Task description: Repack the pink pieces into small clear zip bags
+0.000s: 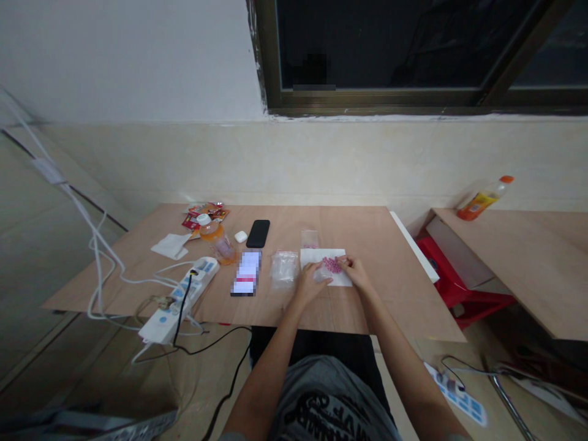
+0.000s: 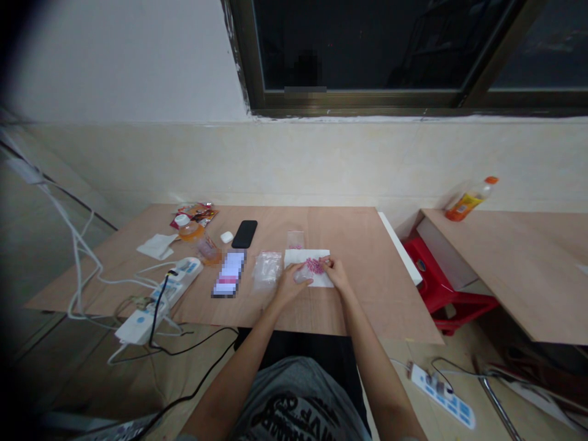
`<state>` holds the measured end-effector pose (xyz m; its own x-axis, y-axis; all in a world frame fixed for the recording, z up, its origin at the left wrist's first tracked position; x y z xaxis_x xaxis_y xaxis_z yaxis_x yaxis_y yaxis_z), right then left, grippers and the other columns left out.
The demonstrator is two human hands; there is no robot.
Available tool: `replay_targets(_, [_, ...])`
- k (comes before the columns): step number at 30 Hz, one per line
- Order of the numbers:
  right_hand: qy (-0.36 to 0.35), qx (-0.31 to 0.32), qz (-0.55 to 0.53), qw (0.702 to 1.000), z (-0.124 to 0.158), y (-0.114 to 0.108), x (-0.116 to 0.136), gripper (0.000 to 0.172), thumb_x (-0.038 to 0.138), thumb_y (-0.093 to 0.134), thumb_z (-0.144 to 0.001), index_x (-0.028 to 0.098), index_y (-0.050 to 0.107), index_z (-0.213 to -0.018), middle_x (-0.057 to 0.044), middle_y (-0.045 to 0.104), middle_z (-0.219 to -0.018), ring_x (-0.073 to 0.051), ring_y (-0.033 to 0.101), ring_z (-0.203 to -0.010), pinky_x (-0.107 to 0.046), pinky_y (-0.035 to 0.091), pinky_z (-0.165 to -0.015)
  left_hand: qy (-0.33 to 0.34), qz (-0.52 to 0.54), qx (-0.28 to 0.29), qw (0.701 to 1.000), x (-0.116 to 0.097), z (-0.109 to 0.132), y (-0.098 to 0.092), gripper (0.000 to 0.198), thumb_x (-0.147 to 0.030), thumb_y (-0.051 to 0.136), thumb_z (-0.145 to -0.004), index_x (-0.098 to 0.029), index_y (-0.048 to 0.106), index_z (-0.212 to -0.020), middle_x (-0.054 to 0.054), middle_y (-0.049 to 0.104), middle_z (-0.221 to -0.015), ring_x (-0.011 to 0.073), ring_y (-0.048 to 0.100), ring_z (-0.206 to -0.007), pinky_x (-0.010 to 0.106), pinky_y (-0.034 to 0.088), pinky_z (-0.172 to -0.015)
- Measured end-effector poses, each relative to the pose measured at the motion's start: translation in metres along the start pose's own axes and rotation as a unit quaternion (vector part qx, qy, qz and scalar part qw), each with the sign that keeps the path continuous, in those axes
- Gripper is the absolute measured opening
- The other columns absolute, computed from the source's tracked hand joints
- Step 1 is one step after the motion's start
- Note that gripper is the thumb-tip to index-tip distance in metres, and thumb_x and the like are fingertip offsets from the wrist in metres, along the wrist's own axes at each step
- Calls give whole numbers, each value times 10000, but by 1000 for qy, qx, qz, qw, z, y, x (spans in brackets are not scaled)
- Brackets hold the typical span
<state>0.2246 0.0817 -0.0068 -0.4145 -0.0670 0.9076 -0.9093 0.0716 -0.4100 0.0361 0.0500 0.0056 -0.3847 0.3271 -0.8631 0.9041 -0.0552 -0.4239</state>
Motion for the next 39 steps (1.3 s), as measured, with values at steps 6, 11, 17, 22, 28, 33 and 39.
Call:
replay_targets(6, [22, -20, 123, 992, -25, -7, -7, 213, 344, 575, -751, 148, 654, -783, -26, 615, -626, -130, 510, -550, -225, 367, -526, 9, 6, -4, 1000, -1, 0, -1, 528, -277, 765, -698, -198, 582, -1187, 77, 616, -1150, 214, 565, -1090, 387, 453, -977])
replay_targets(11, [43, -2, 199, 979, -37, -3, -7, 138, 275, 591, -754, 156, 655, -785, -18, 616, -624, -113, 521, -558, -197, 332, -519, 14, 3, -5, 1000, -1, -1, -1, 530, -275, 775, -687, -190, 589, -1176, 82, 614, -1152, 215, 561, -1090, 392, 449, -977])
replay_targets(17, [62, 11, 237, 970, -37, 0, -3, 132, 272, 616, -764, 148, 655, -784, -23, 621, -605, -112, 522, -543, -203, 316, -515, 17, 4, -3, 1000, 0, -1, -1, 529, -297, 772, -691, -188, 589, -1175, 84, 610, -1152, 219, 560, -1092, 391, 450, -973])
replay_targets(22, [76, 9, 244, 967, -37, 0, -3, 131, 274, 612, -765, 153, 656, -783, -20, 618, -585, -112, 517, -526, -209, 312, -514, 19, 2, -6, 1000, 0, 0, -1, 523, -302, 765, -698, -195, 589, -1178, 81, 613, -1149, 220, 562, -1089, 387, 453, -965])
replay_targets(28, [79, -1, 240, 968, -38, -3, -2, 138, 288, 615, -738, 158, 659, -748, -21, 610, -572, -116, 509, -521, -217, 312, -513, 14, 5, -8, 1000, 1, 0, 0, 529, -304, 765, -698, -212, 586, -1188, 77, 607, -1169, 222, 559, -1104, 398, 445, -980])
replay_targets(33, [45, -21, 125, 991, -30, -3, 3, 195, 335, 578, -740, 153, 641, -711, -30, 604, -590, -128, 504, -536, -234, 348, -530, 14, 5, -4, 1000, 0, 0, -1, 541, -302, 761, -703, -210, 575, -1203, 75, 605, -1186, 215, 553, -1117, 391, 439, -994])
replay_targets(39, [7, -6, -80, 997, 6, 7, 13, 392, 542, 592, -741, 156, 621, -678, -22, 573, -588, -138, 487, -555, -255, 377, -545, 9, -1, 0, 1000, 2, 0, 1, 541, -309, 762, -698, -201, 579, -1196, 78, 610, -1185, 220, 558, -1119, 395, 447, -992])
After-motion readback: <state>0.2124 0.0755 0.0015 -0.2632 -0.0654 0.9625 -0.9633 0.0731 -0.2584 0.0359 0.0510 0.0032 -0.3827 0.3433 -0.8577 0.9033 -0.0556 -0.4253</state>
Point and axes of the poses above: each hand's wrist, its own z-axis away from the middle knuckle, its own y-axis out of the palm, x = y × z, the point moved 5 cm from there along -z, towards the middle knuckle
